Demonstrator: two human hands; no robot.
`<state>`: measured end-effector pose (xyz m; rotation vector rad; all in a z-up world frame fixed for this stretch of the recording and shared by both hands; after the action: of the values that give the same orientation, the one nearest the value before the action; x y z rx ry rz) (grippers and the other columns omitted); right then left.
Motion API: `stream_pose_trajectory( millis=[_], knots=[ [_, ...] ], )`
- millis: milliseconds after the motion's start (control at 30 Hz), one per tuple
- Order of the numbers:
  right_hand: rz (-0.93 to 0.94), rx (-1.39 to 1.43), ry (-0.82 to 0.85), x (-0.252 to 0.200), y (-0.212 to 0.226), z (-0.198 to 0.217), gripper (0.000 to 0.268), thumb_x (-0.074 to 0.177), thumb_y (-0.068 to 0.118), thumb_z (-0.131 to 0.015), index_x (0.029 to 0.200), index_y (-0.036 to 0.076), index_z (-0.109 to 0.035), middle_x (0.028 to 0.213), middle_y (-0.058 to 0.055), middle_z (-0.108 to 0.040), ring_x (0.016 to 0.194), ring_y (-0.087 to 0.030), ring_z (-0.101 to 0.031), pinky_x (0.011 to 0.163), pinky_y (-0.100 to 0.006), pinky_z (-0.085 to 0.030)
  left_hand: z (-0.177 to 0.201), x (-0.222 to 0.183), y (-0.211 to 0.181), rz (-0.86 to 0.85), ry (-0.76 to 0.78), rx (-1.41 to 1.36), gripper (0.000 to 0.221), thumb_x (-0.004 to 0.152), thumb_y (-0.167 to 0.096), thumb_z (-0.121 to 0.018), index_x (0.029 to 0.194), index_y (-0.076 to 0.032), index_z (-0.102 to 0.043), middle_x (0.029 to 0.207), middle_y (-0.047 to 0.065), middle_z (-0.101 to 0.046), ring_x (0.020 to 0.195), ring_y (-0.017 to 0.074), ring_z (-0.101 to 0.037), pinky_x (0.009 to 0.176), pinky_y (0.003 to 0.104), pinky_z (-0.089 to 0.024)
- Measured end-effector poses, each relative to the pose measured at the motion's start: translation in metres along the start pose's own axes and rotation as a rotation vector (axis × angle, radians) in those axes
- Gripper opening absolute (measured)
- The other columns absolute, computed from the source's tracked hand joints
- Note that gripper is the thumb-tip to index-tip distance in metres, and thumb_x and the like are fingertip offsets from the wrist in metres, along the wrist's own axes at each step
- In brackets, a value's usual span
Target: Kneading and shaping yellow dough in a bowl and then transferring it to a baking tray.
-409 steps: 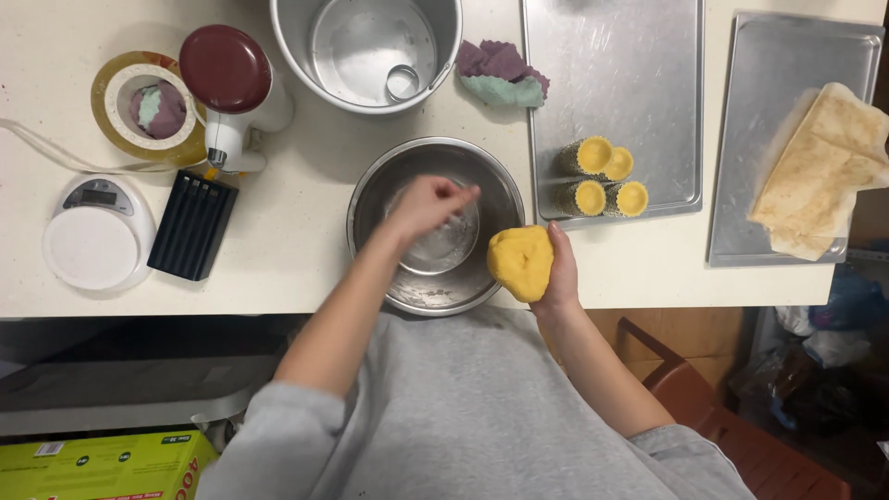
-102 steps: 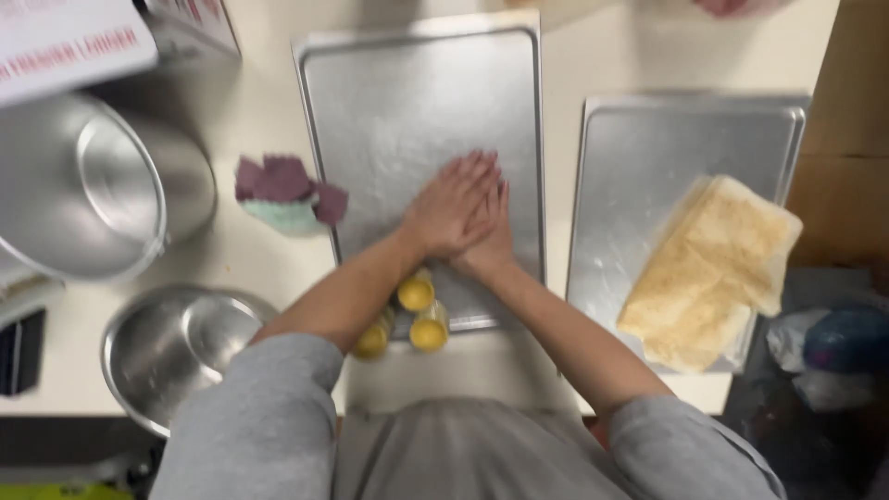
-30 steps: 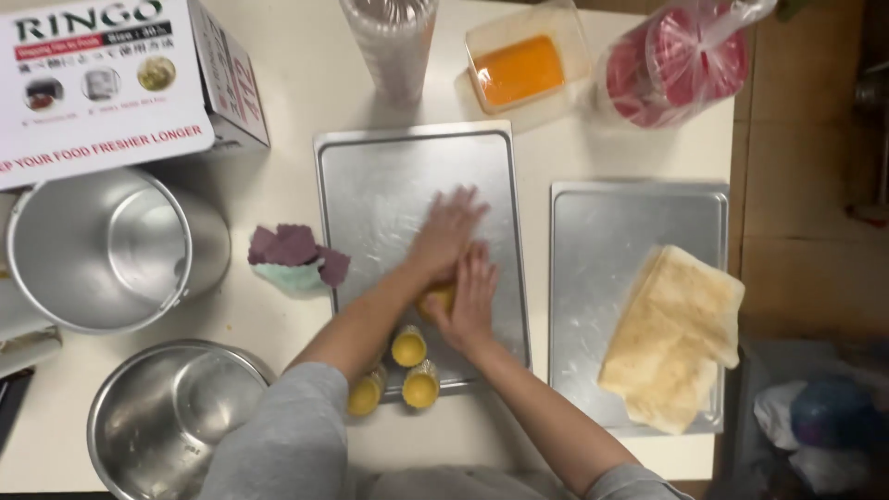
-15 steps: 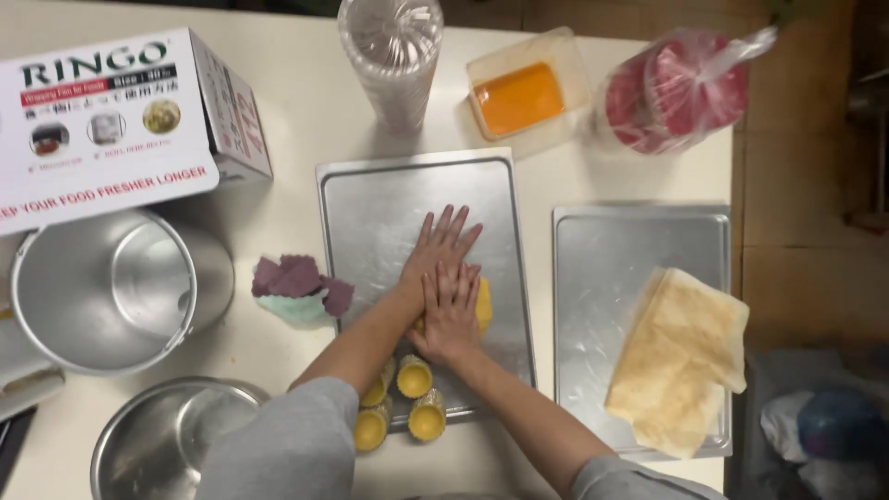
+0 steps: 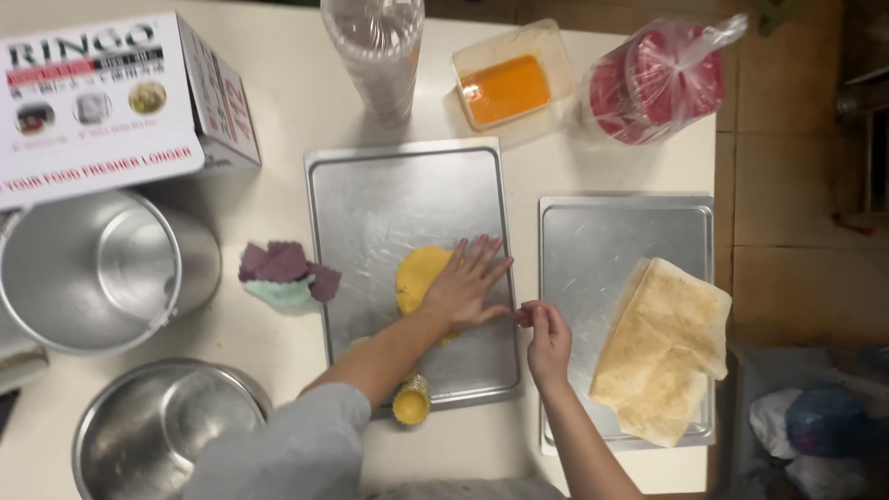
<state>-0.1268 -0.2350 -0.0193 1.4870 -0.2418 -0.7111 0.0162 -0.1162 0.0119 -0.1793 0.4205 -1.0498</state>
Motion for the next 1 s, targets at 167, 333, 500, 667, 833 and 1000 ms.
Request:
stream_pose_trajectory(
  millis=[167, 333, 500, 667, 833, 1000],
  knots=[
    [-0.077, 0.083, 0.029, -0.012, -0.024, -0.007, 0.033, 0.108, 0.024, -0.05, 0.107, -0.003, -0.069, 0.092, -0.009, -0.072, 0.083, -0.015, -0.067, 0.078, -0.03, -0.055, -0.004, 0.007, 0.005, 0.01, 0.054, -0.023, 0.094, 0.09, -0.072, -0.043, 0.16, -0.014, -0.022, 0.168, 0.014, -0.014, 0.156, 0.0327, -0.006, 0.125, 0.053, -0.001],
    [-0.059, 0.125, 0.144, -0.039, -0.011, -0.02, 0.033, 0.108, 0.026, -0.051, 0.106, -0.002, -0.067, 0.091, -0.01, -0.073, 0.082, -0.016, -0.068, 0.078, -0.03, -0.056, -0.027, -0.011, 0.029, 0.135, -0.132, -0.081, 0.084, 0.099, -0.063, -0.043, 0.164, -0.013, -0.024, 0.172, 0.017, -0.016, 0.16, 0.0337, -0.007, 0.128, 0.051, -0.001],
    [-0.124, 0.094, 0.105, -0.044, -0.033, -0.012, 0.032, 0.107, 0.025, -0.051, 0.107, -0.001, -0.069, 0.092, -0.01, -0.074, 0.082, -0.016, -0.069, 0.077, -0.03, -0.055, -0.005, -0.023, 0.045, 0.25, -0.198, -0.075, 0.088, 0.095, -0.066, -0.045, 0.161, -0.012, -0.025, 0.169, 0.017, -0.014, 0.156, 0.0349, -0.008, 0.125, 0.052, -0.003],
    [-0.026, -0.042, 0.127, -0.039, -0.032, -0.027, 0.025, 0.103, 0.021, -0.06, 0.115, 0.0, -0.067, 0.105, -0.008, -0.072, 0.095, -0.016, -0.067, 0.083, -0.027, -0.053, -0.004, -0.026, 0.039, 0.257, -0.183, -0.057, 0.085, 0.095, -0.065, -0.045, 0.16, -0.012, -0.029, 0.168, 0.018, -0.016, 0.156, 0.0356, -0.01, 0.125, 0.052, -0.004],
    [0.083, -0.216, 0.188, -0.022, -0.012, -0.045, 0.033, 0.093, 0.017, -0.07, 0.123, 0.004, -0.063, 0.118, -0.009, -0.064, 0.094, -0.017, -0.068, 0.081, -0.029, -0.055, -0.01, -0.014, 0.07, 0.258, -0.315, -0.216, 0.065, 0.098, -0.055, -0.05, 0.144, -0.009, -0.055, 0.161, 0.021, -0.034, 0.15, 0.0396, -0.027, 0.123, 0.051, -0.017],
    [0.097, -0.389, 0.259, 0.031, -0.023, -0.067, 0.061, 0.088, 0.03, -0.077, 0.138, 0.002, -0.055, 0.126, -0.014, -0.063, 0.106, -0.025, -0.066, 0.09, -0.036, -0.055, 0.011, -0.001, 0.1, 0.322, 0.131, -0.216, 0.043, 0.095, -0.04, -0.053, 0.116, -0.009, -0.074, 0.131, 0.01, -0.064, 0.125, 0.0313, -0.057, 0.103, 0.046, -0.049]
  ],
)
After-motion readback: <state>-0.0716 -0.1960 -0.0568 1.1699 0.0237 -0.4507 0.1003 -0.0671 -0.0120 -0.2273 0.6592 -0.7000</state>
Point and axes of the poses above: each hand's wrist, its own x-axis towards the middle knuckle, its own z-axis out of the back of the hand, y = z × x, the point moved 7 cm from there along x, towards the middle knuckle
